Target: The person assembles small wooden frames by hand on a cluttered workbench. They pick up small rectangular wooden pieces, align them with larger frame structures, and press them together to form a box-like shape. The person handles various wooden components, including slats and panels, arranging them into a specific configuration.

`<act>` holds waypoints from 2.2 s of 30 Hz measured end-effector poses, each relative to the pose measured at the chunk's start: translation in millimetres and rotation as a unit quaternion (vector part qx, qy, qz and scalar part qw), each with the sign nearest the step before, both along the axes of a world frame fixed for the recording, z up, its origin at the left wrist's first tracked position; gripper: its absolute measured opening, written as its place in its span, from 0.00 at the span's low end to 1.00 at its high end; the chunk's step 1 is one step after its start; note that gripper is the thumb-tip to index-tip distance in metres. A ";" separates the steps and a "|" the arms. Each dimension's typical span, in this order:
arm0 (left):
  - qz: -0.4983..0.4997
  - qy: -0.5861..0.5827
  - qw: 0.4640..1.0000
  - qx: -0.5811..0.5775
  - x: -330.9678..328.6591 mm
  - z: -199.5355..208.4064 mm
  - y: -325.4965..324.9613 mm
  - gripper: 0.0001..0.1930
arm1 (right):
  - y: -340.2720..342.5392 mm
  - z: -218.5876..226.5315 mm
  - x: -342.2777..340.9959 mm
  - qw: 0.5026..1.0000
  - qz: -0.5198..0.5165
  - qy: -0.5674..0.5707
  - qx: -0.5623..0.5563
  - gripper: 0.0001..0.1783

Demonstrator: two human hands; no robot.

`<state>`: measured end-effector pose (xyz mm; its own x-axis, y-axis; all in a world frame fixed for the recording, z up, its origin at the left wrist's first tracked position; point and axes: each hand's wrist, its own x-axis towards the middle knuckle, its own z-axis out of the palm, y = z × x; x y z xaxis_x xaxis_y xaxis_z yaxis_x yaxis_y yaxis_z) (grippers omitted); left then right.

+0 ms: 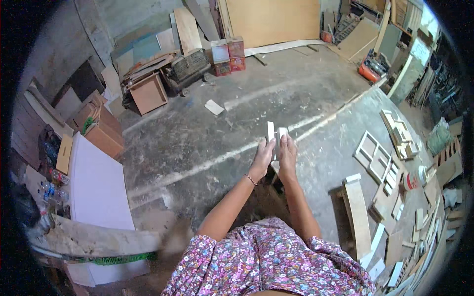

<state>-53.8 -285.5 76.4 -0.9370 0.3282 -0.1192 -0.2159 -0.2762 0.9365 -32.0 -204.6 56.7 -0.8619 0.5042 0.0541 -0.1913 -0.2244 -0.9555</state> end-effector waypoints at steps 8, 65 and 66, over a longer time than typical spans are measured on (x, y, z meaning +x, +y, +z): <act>0.040 -0.100 0.993 0.055 -150.1 -25.3 -42.7 0.08 | -38.8 -21.4 -154.2 0.998 0.047 -0.028 0.017 0.29; -0.734 -0.063 0.673 -0.059 -624.9 -65.7 614.2 0.04 | 493.1 -53.8 -562.1 0.681 -0.715 -0.148 0.051 0.27; -0.746 -0.050 0.660 -0.077 -618.4 -66.0 616.3 0.05 | 496.1 -59.2 -557.5 0.674 -0.728 -0.123 0.039 0.27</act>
<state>-672.2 330.8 10.4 0.4306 0.8530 -0.2948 -0.2034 0.4099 0.8892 -589.5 291.5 -2.5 0.5539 0.8291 0.0757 0.0125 0.0826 -0.9965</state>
